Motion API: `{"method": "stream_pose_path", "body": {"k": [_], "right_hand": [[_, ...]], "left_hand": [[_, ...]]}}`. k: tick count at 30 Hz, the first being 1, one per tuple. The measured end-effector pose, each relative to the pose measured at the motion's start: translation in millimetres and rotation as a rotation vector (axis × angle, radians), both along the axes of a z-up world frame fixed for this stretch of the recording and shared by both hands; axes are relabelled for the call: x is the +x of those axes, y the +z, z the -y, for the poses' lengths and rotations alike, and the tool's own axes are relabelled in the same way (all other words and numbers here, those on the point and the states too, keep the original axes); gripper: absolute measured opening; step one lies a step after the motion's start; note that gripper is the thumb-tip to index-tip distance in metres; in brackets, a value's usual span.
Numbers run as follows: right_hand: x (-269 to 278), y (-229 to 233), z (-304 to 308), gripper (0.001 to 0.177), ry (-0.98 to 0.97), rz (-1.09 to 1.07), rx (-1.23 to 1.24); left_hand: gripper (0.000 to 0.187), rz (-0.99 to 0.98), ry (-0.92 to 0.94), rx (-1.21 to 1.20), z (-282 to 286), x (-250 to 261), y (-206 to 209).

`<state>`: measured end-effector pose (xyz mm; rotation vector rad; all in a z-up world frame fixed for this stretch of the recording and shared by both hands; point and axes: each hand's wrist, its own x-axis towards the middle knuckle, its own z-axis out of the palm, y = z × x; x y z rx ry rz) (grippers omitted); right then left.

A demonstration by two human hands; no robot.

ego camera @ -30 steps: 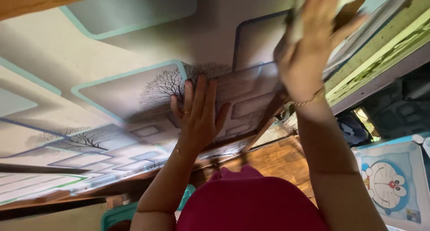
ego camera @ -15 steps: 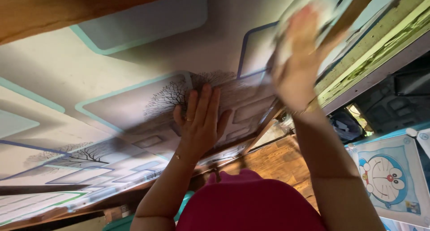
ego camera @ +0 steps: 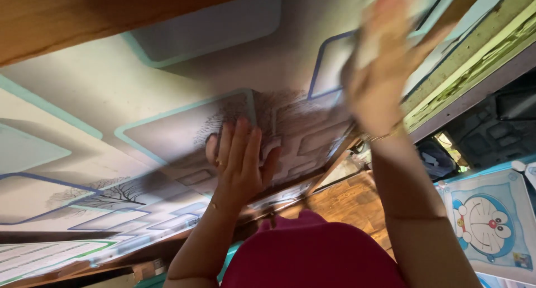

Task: Cleaning a decorative wall surface using a wet wipe.

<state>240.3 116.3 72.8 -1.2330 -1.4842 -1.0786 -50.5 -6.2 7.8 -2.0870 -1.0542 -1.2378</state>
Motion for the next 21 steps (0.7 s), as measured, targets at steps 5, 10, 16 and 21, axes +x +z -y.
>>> {"method": "stream_pose_path", "body": {"k": [5,10,16,21], "right_hand": [[-37,11,1,0.041,0.821,-0.625,-0.060],[-48,2,8,0.040,1.171,-0.578,-0.064],[-37,49,40,0.043,0.349,-0.105,-0.016],[-64,26,33,0.046,0.418,-0.362,-0.058]], "left_hand": [[0.055,0.008,0.010,0.002,7,-8,-2],[0.054,0.007,0.003,0.008,9,-8,-1],[0.055,0.008,0.009,0.036,11,-30,-3],[0.056,-0.006,0.097,0.013,13,-42,-4]]}}
